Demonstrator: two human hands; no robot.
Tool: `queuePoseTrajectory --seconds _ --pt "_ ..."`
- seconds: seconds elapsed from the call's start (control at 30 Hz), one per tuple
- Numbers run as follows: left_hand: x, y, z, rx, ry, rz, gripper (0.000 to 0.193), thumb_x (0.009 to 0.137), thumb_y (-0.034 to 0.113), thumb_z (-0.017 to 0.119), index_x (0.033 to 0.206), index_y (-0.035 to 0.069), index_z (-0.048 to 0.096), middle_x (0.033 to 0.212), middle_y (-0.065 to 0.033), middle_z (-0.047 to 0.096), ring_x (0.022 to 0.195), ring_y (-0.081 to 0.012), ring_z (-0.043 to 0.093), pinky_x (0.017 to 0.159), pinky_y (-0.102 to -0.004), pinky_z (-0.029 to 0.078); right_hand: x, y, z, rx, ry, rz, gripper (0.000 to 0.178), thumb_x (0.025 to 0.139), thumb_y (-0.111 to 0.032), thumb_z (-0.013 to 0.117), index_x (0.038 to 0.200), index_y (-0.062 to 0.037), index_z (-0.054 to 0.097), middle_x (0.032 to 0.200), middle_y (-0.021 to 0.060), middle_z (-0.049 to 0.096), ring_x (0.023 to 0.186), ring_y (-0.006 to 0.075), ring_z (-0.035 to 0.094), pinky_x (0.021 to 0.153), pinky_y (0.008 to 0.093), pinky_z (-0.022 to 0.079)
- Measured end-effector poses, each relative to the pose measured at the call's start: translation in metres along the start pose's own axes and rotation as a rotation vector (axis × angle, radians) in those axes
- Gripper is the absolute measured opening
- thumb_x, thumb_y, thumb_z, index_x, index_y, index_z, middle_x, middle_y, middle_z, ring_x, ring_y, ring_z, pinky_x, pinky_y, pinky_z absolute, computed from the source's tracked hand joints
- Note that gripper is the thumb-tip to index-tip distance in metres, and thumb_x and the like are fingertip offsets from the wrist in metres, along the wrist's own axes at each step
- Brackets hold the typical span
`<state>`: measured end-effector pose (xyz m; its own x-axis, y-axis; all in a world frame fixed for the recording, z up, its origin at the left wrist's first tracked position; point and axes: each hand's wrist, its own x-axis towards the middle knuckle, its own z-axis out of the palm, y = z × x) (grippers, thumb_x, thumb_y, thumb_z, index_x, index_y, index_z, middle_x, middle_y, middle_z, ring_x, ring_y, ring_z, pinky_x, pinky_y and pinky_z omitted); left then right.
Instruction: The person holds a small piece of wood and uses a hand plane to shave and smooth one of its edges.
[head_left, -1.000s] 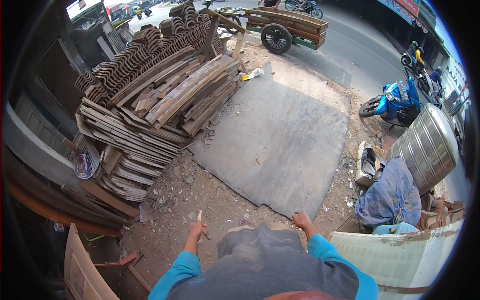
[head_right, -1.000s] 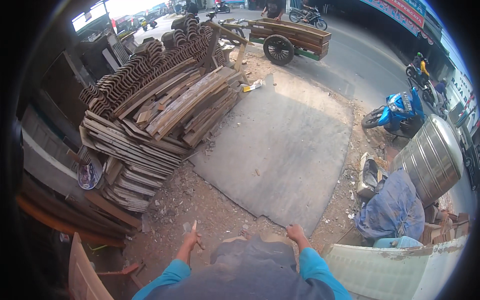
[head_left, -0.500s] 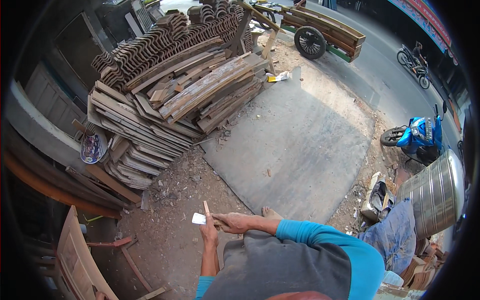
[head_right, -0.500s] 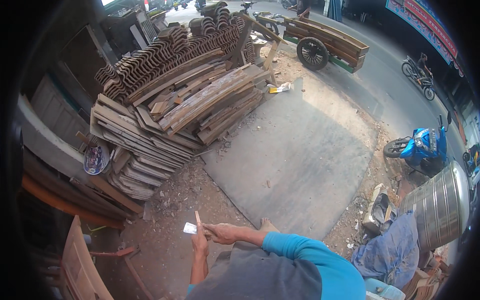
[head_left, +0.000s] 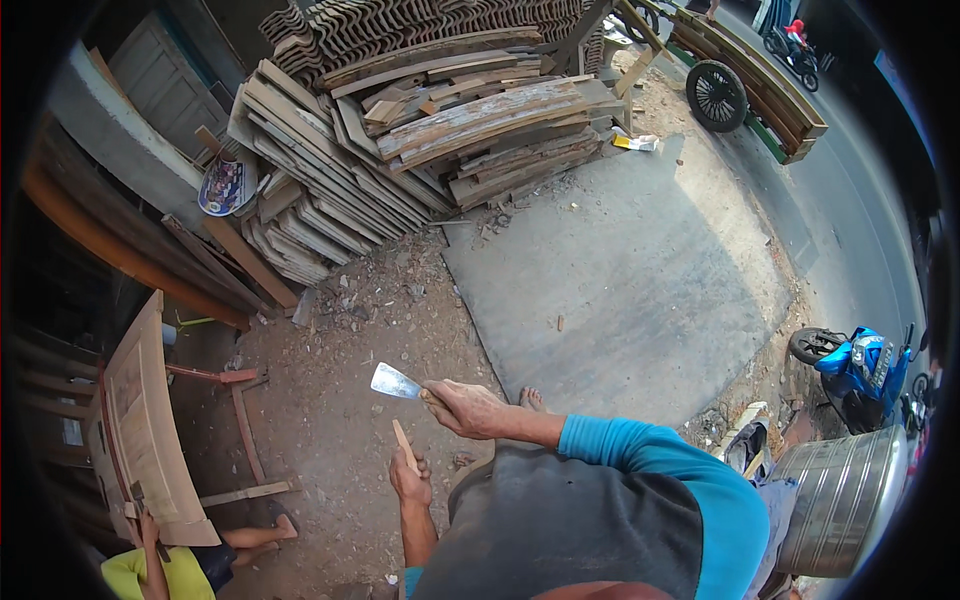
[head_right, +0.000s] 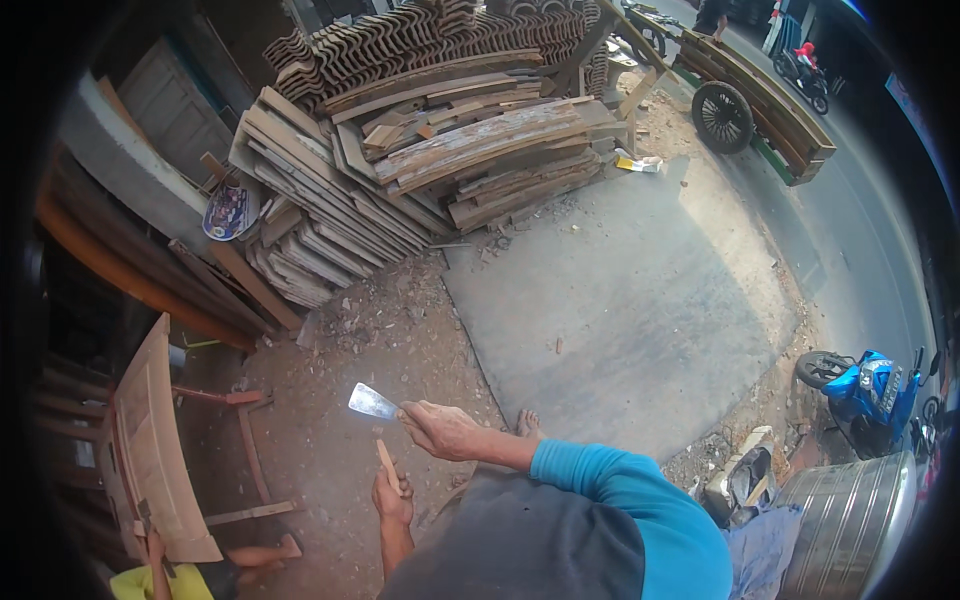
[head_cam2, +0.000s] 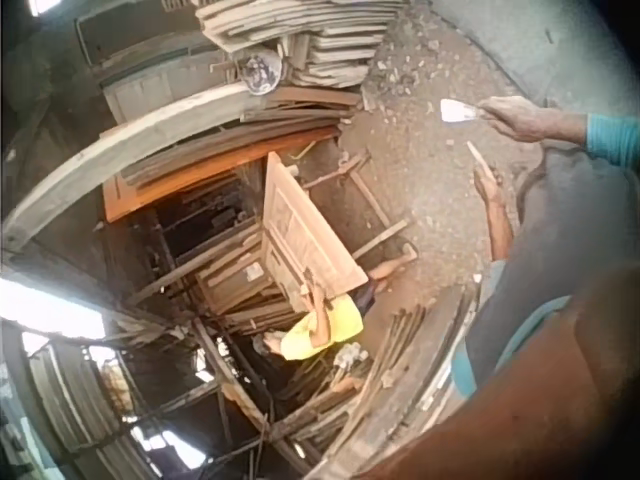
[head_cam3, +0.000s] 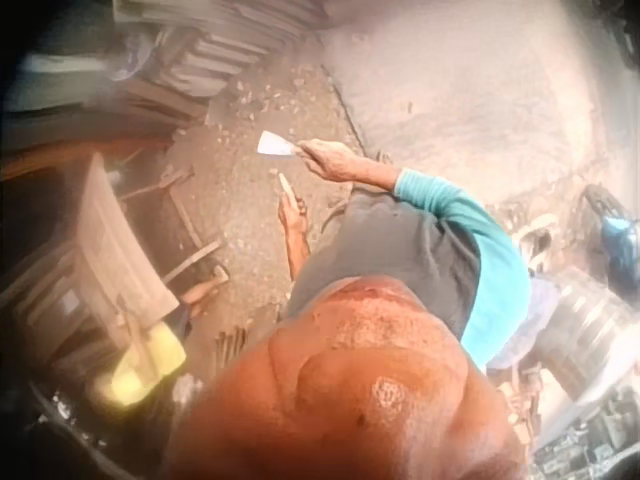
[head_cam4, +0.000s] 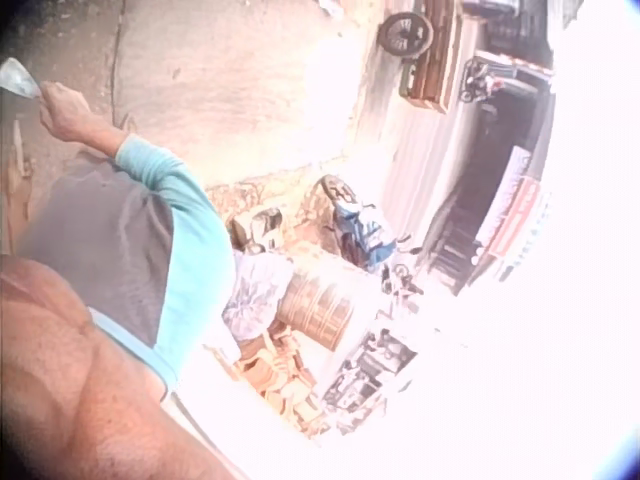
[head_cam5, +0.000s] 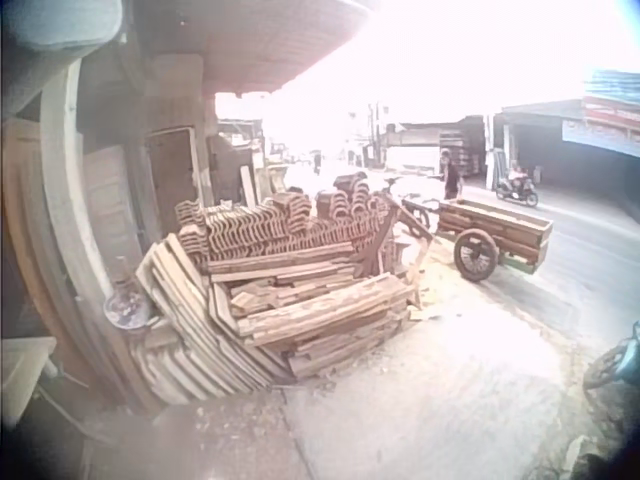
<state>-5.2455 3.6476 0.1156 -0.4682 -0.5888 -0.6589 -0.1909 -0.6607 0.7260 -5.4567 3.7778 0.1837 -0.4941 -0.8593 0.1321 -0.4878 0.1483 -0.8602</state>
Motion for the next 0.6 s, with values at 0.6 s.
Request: queuePoseTrajectory --seconds 0.6 --pt "-0.209 -0.03 -0.376 -0.484 0.638 0.48 0.031 0.105 0.029 0.053 0.123 0.005 0.06 0.093 -0.0036 0.063 0.076 -0.011 0.056 0.067 -0.028 0.048 -0.048 -0.048 0.351 -0.068 -0.652 0.072 0.038 0.103 -0.03 0.055 0.114 0.0047 0.064 0.074 0.0124 0.064 0.073 0.0221 0.065 0.067 0.0379 0.05"
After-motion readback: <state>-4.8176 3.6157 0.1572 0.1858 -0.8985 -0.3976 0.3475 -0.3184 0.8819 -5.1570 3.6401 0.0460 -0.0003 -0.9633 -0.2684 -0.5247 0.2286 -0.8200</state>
